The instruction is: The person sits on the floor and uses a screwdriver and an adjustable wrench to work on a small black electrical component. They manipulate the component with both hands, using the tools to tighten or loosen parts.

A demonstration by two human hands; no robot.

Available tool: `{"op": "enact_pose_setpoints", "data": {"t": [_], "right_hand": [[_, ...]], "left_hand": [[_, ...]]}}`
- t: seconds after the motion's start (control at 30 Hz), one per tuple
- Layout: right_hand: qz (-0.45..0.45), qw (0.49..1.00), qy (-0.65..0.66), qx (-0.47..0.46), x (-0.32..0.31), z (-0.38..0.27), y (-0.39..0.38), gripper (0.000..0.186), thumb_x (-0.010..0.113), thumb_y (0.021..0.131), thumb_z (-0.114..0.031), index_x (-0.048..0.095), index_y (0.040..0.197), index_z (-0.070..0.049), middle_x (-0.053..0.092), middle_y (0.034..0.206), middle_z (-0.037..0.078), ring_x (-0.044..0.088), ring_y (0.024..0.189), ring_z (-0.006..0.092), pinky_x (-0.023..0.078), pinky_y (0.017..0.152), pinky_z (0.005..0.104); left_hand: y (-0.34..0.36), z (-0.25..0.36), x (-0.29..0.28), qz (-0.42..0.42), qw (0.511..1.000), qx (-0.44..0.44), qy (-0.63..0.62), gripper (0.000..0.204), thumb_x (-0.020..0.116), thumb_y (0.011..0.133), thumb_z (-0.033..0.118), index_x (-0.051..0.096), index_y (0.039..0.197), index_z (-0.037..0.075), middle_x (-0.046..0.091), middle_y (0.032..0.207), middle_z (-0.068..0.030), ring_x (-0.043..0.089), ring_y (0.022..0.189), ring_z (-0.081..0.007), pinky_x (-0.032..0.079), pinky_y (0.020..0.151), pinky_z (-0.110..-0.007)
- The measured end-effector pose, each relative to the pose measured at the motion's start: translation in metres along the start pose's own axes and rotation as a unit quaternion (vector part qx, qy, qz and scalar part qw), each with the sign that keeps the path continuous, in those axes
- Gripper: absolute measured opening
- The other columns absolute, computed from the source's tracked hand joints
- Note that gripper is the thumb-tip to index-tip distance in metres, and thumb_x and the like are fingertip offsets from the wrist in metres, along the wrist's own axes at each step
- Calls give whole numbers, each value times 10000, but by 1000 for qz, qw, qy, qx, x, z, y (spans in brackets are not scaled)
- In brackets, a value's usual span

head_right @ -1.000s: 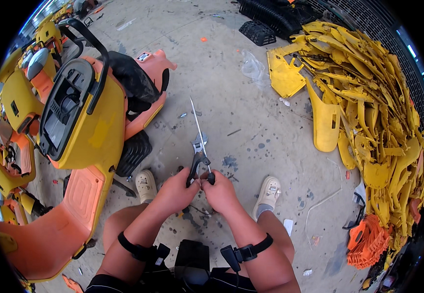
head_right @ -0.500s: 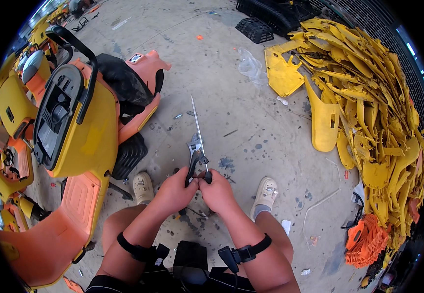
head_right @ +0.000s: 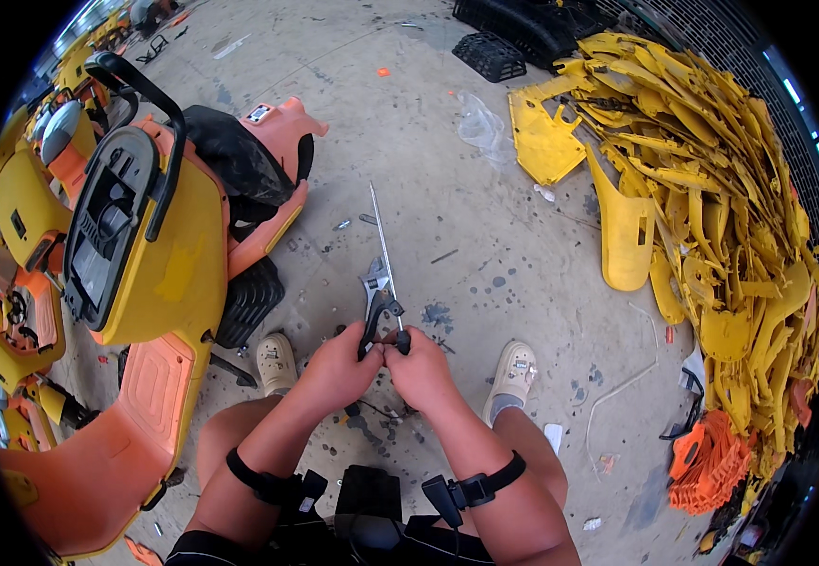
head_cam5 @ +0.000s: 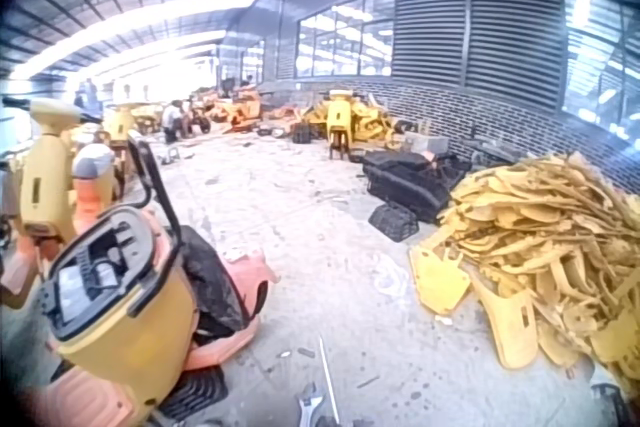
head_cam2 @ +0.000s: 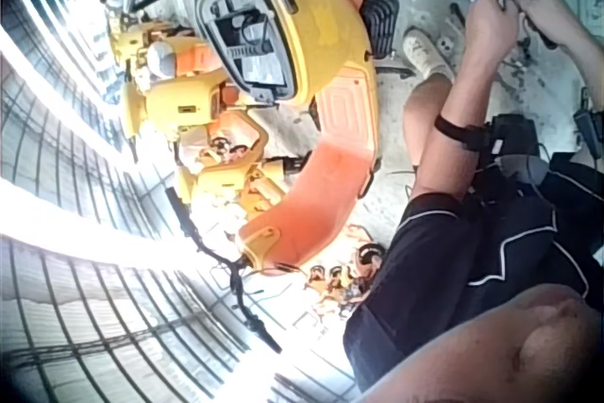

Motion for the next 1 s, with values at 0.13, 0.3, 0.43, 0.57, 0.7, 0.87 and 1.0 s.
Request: {"op": "enact_pose_setpoints", "data": {"t": [0.13,0.3,0.43,0.57,0.7,0.87,1.0], "right_hand": [[6,1000,-8,-2,-1,3,0,260,691,939,-229,688,1106,-29,736,932,154,704,855,297,537,801,394],[0,1000,-13,9,-2,-1,-2,261,687,943,-236,689,1102,-29,741,931,156,713,870,308,538,800,400],[0,1000,-17,8,-2,2,-2,265,680,947,-241,691,1104,-28,743,935,160,715,878,316,538,802,405],[1,1000,-21,1,-3,4,-2,265,678,947,-243,693,1103,-28,744,948,164,714,890,324,537,808,409],[5,1000,-18,0,-3,3,-6,263,679,946,-240,695,1103,-30,743,955,165,713,896,328,537,811,410],[9,1000,-18,-5,-4,8,-6,269,685,941,-244,697,1106,-32,743,953,166,715,898,327,539,813,410],[9,1000,-13,-2,-4,11,-7,280,685,932,-245,697,1110,-29,744,953,166,717,897,325,541,811,413]], "left_hand": [[0,0,2,0,1000,7,-7,337,616,974,302,562,1062,-20,700,915,-297,682,898,-500,531,772,-557],[0,0,2,0,1000,5,-2,335,614,975,295,561,1066,-23,701,915,-297,680,897,-504,529,773,-558],[-1,-2,4,2,1000,9,-4,332,614,975,291,563,1072,-23,701,916,-297,680,896,-504,529,771,-558],[-2,1,4,-1,1000,3,-1,329,615,974,289,564,1073,-21,702,916,-295,680,895,-502,530,771,-557],[-3,-3,8,7,1000,11,3,326,616,973,289,563,1066,-19,702,910,-292,682,890,-502,531,767,-555],[-5,0,8,6,1000,10,11,320,622,971,289,557,1051,-15,701,900,-289,683,883,-499,532,761,-553],[-7,3,8,-4,1000,1,11,323,629,971,294,554,1049,-11,701,894,-286,684,878,-498,532,758,-551]]}}
Point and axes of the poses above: each hand's wrist, its own y-axis towards the middle knuckle, its own x-axis out of the palm, z = x × y, the point moved 1 cm from there along y, towards the middle knuckle
